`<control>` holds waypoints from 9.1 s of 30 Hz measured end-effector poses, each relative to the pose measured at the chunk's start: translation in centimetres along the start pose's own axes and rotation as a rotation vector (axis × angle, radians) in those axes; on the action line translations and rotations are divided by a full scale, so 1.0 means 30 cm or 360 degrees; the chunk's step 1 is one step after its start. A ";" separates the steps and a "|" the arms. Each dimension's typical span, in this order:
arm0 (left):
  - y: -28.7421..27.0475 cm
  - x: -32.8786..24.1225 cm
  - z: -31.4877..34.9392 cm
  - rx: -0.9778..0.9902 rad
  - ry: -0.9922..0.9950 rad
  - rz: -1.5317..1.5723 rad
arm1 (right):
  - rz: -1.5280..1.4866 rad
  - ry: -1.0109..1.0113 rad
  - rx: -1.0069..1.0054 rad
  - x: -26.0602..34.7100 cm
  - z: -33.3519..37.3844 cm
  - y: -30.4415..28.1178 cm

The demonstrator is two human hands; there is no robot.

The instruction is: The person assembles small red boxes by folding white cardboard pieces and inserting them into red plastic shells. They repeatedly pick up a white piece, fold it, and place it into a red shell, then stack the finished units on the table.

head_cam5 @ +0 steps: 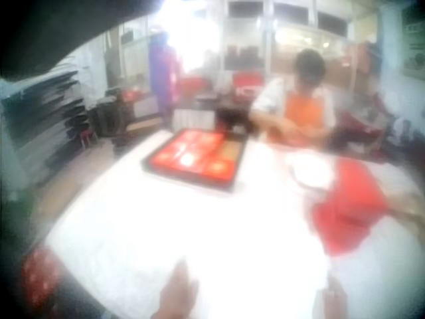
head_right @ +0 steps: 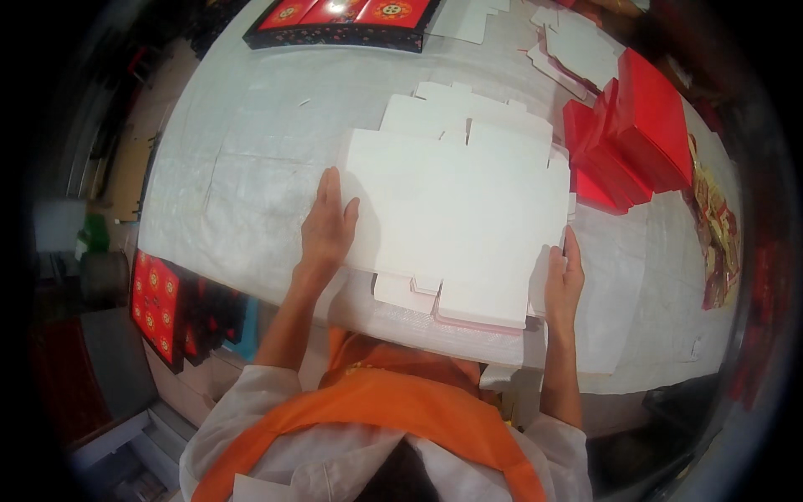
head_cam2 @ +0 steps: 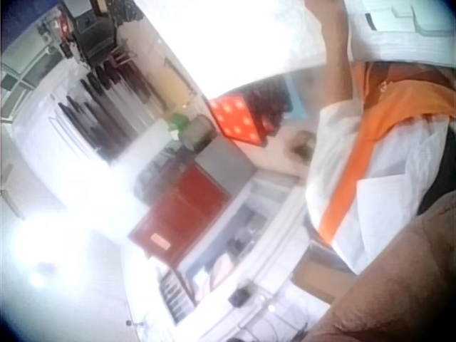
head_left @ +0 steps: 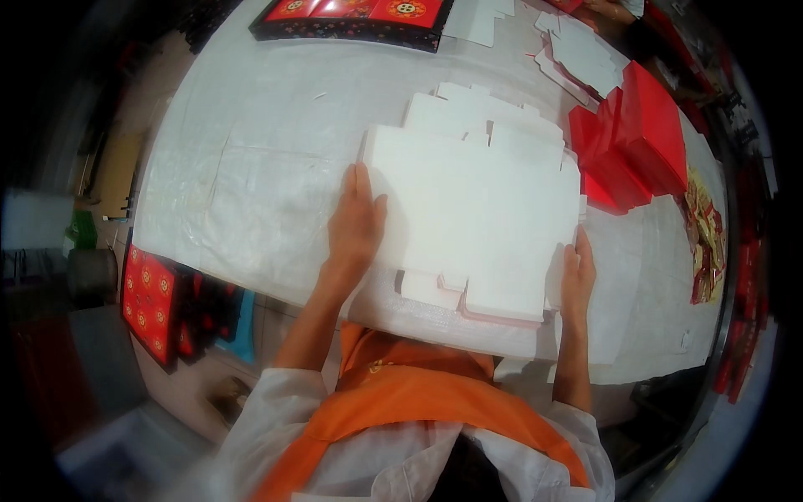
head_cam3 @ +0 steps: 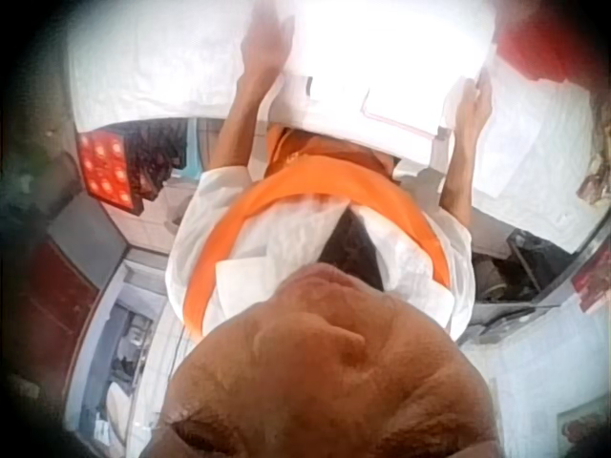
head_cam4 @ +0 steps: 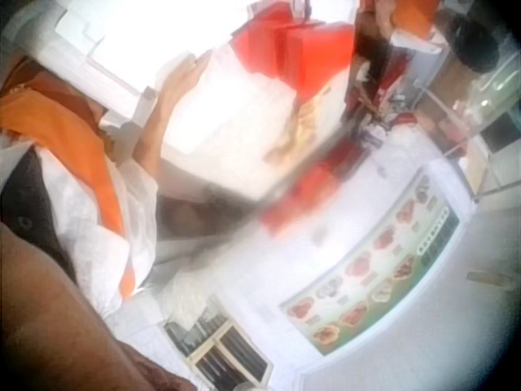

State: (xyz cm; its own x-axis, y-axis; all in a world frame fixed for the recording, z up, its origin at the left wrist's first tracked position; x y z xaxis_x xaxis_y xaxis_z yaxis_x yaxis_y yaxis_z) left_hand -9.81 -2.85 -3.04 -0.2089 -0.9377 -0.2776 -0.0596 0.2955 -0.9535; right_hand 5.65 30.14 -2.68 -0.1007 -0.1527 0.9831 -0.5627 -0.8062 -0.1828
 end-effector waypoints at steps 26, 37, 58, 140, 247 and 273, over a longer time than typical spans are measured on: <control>-0.014 -0.048 0.038 -0.0101 0.0285 -0.0057 | -0.0461 0.0071 -0.0077 0.115 0.024 -0.054; -0.092 0.075 -0.026 0.0039 -0.0200 0.1344 | -0.0579 -0.0084 -0.0223 0.296 0.030 -0.179; -0.102 -0.294 0.100 0.0866 0.0795 0.0948 | -0.0244 0.0497 0.0853 0.130 0.163 -0.009; 0.034 -0.357 0.451 0.1476 0.0055 0.1608 | 0.0272 -0.0033 0.1356 0.246 0.338 0.296; -0.004 -0.251 0.332 0.1653 0.0140 0.1588 | -0.1100 0.1547 0.1361 0.168 0.344 0.452; -0.009 -0.260 0.339 0.1611 0.0032 0.1723 | -0.0831 0.1219 0.1428 0.228 0.341 0.442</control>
State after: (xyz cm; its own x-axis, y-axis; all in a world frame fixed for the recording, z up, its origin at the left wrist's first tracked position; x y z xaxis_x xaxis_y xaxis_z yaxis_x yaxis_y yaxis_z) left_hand 1.75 2.51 -1.81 0.2799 -0.3447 -0.8960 0.8177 0.5746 0.0344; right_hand 5.90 12.54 1.56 -0.6474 0.4194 0.6364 0.0371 -0.8166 0.5760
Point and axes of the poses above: each hand's wrist, its own z-axis away from the middle knuckle, its own y-axis out of the palm, x = y × z, the point moved 8 cm from there along -z, towards the middle knuckle, and after that the axes turned 15 degrees about -z, right-handed, at the moved point
